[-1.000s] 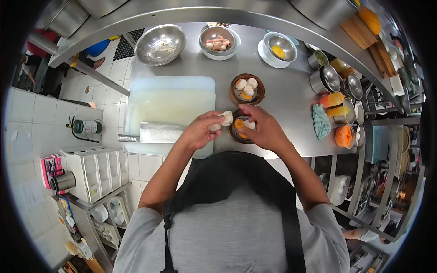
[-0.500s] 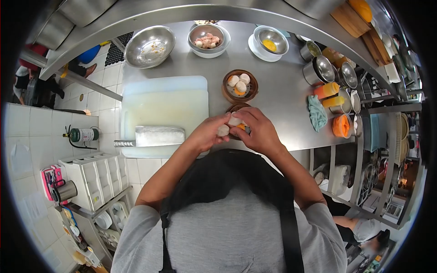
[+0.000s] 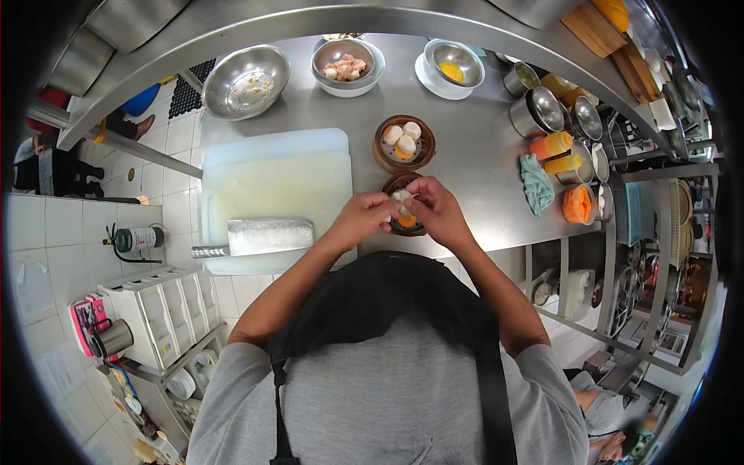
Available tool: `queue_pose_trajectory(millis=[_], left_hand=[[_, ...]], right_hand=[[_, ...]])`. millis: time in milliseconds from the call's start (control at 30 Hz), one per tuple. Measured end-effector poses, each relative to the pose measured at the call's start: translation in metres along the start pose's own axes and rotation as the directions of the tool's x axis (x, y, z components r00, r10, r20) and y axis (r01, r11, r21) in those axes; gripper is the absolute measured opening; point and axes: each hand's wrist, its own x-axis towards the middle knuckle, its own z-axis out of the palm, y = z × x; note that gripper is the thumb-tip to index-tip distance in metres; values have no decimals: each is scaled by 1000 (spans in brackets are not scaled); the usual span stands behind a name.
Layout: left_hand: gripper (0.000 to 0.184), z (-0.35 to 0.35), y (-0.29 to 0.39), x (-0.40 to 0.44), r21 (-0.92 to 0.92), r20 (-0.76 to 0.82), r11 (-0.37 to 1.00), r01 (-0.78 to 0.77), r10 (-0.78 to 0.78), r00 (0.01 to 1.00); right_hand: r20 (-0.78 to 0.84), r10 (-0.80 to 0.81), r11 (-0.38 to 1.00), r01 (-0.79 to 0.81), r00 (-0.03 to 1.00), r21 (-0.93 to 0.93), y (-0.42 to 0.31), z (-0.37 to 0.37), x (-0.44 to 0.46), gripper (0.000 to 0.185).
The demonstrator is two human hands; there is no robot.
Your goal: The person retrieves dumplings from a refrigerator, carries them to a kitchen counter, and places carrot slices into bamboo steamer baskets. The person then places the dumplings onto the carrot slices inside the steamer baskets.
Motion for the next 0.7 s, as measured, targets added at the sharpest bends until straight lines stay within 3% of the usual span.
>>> queue_pose_trajectory(millis=[33,67,133,233,267,333,433,533,700], left_hand=[[31,1,-2,1,45,7,996,-80,79,997],[29,1,-5,2,88,18,983,-158,157,987],[30,-2,-5,3,138,47,980,-143,138,989],[32,-9,2,-3,48,-17,997,-56,57,998],[33,-13,3,-5,-11,-51,1000,-19,18,999],[38,-25,1,-8,-190,-83,981,27,-44,996],[45,-33,1,-10,-362,-100,930,67,-110,989],[54,-34,9,-19,-546,-56,833,88,-141,988],[64,-31,15,-23,-762,72,638,111,-87,994]], right_hand=[[-11,-12,999,12,1000,30,-1,2,1,27],[35,71,996,-73,997,50,-2,-1,4,27],[130,233,967,-245,964,77,-6,-13,6,26],[106,89,990,-76,990,-116,2,-15,0,26],[121,-52,937,90,991,-338,4,-13,-3,26],[232,-299,615,373,926,-694,6,-9,-10,28],[424,-293,366,510,857,-779,17,-2,-8,28],[472,-286,304,546,834,-780,14,2,-8,26],[304,-483,464,535,821,-706,-36,9,-5,32]])
